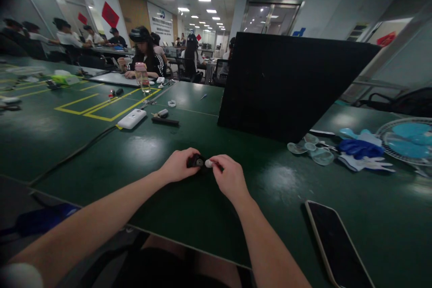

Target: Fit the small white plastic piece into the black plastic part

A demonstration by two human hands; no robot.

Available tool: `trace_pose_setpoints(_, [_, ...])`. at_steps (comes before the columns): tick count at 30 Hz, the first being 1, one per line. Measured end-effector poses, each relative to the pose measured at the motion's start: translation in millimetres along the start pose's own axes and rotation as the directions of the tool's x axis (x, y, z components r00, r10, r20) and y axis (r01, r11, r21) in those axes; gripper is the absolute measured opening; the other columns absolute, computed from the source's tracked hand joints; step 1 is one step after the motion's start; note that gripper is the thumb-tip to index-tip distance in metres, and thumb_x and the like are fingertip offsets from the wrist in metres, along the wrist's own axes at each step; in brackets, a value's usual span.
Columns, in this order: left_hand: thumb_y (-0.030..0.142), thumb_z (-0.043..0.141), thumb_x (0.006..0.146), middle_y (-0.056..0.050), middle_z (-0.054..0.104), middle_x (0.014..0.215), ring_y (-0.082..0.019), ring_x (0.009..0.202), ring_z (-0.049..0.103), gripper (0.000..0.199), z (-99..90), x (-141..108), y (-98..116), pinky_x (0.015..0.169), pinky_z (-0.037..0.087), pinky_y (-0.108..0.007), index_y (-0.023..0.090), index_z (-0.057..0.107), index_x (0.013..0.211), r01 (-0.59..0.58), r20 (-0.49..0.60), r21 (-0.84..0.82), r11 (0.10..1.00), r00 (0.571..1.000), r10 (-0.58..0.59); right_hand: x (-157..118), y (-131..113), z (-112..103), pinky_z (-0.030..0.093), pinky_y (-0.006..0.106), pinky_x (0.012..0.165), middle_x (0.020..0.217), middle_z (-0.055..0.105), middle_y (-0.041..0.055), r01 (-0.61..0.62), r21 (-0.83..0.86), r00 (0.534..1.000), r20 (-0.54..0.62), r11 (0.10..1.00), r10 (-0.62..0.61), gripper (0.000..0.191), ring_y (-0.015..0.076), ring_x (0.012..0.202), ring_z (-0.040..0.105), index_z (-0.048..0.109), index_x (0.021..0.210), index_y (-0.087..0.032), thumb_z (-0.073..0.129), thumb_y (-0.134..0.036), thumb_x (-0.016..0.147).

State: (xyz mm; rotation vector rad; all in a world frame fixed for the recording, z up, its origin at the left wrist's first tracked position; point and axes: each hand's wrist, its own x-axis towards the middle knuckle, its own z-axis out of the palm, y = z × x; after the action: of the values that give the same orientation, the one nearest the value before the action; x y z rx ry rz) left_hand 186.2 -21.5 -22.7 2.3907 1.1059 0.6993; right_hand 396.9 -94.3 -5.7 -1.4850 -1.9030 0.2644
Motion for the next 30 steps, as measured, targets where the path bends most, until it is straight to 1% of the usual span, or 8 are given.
trace_pose_setpoints(7, [0.034, 0.072, 0.076, -0.003, 0.07, 0.101, -0.021, 0.088, 0.067, 0.038, 2.4, 1, -6, 0.077, 0.052, -0.034, 0.025, 0.061, 0.111, -0.011, 0.01, -0.067, 0.998, 1.0, 0.011, 0, -1, 7, 0.055, 0.037, 0.076, 0.105, 0.071, 0.0044, -0.053, 0.002, 0.998, 0.046, 0.999, 0.053, 0.018, 0.0211, 0.09, 0.067, 0.07, 0.104, -0.025, 0.056, -0.027, 0.093])
trace_pose_setpoints(13, [0.037, 0.071, 0.077, -0.003, 0.069, 0.099, -0.02, 0.085, 0.066, 0.039, 3.1, 0, -5, 0.072, 0.051, -0.032, 0.025, 0.061, 0.112, -0.009, 0.013, -0.075, 0.997, 1.0, 0.01, 4, -2, 17, 0.055, 0.037, 0.072, 0.1, 0.071, 0.0039, -0.107, 0.033, 0.992, 0.074, 0.994, 0.105, 0.017, 0.0217, 0.085, 0.066, 0.07, 0.102, -0.026, 0.058, -0.035, 0.093])
trace_pose_setpoints(16, [0.037, 0.071, 0.077, -0.003, 0.069, 0.101, -0.02, 0.088, 0.066, 0.04, 3.3, -3, -6, 0.077, 0.053, -0.033, 0.024, 0.061, 0.113, -0.005, -0.004, -0.059, 0.998, 1.0, 0.005, 6, -1, 15, 0.054, 0.036, 0.07, 0.103, 0.07, 0.0054, -0.157, 0.023, 0.988, 0.002, 0.987, 0.157, 0.03, 0.0216, 0.083, 0.065, 0.069, 0.108, -0.025, 0.059, -0.048, 0.091])
trace_pose_setpoints(19, [0.035, 0.072, 0.074, -0.006, 0.065, 0.112, -0.023, 0.104, 0.063, 0.041, -4.0, -11, -17, 0.092, 0.052, -0.037, 0.023, 0.063, 0.112, -0.009, -0.067, -0.026, 1.0, 0.998, 0.008, 5, 3, 6, 0.052, 0.036, 0.071, 0.11, 0.068, 0.009, -0.206, 0.037, 0.972, -0.104, 0.978, 0.209, 0.043, 0.0225, 0.086, 0.065, 0.068, 0.112, -0.023, 0.046, -0.056, 0.096])
trace_pose_setpoints(23, [0.027, 0.071, 0.071, -0.01, 0.056, 0.132, -0.026, 0.122, 0.056, 0.043, -36.6, -32, -49, 0.105, 0.046, -0.041, 0.021, 0.061, 0.113, 0.06, -0.171, 0.041, 0.997, 0.984, -0.052, 2, 16, -6, 0.051, 0.036, 0.069, 0.105, 0.069, 0.0107, -0.298, 0.122, 0.944, -0.111, 0.947, 0.311, 0.052, 0.0247, 0.089, 0.065, 0.068, 0.108, -0.022, 0.034, -0.059, 0.099])
trace_pose_setpoints(25, [0.024, 0.069, 0.07, -0.01, 0.059, 0.129, -0.027, 0.12, 0.057, 0.049, -60.9, -45, -67, 0.104, 0.046, -0.043, 0.021, 0.058, 0.118, 0.15, -0.207, 0.108, 0.983, 0.97, -0.126, 1, 20, -7, 0.051, 0.036, 0.068, 0.101, 0.07, 0.0104, -0.318, 0.14, 0.94, -0.079, 0.938, 0.331, 0.052, 0.0252, 0.087, 0.065, 0.069, 0.105, -0.022, 0.035, -0.061, 0.098])
trace_pose_setpoints(27, [0.024, 0.068, 0.071, -0.009, 0.062, 0.122, -0.028, 0.113, 0.059, 0.051, -85.9, -56, -81, 0.101, 0.047, -0.044, 0.022, 0.057, 0.12, 0.2, -0.208, 0.21, 0.957, 0.966, -0.156, 1, 21, -5, 0.052, 0.036, 0.067, 0.099, 0.07, 0.0097, -0.311, 0.152, 0.946, -0.044, 0.938, 0.32, 0.049, 0.0252, 0.085, 0.065, 0.069, 0.104, -0.024, 0.038, -0.061, 0.097])
trace_pose_setpoints(30, [0.02, 0.066, 0.07, -0.01, 0.063, 0.122, -0.031, 0.115, 0.056, 0.046, -115.3, -67, -92, 0.106, 0.039, -0.048, 0.022, 0.062, 0.116, 0.125, -0.135, 0.414, 0.902, 0.988, -0.076, 3, 19, 1, 0.052, 0.036, 0.066, 0.098, 0.07, 0.0088, -0.285, 0.151, 0.958, 0.017, 0.947, 0.285, 0.045, 0.0246, 0.083, 0.065, 0.07, 0.106, -0.026, 0.043, -0.06, 0.095])
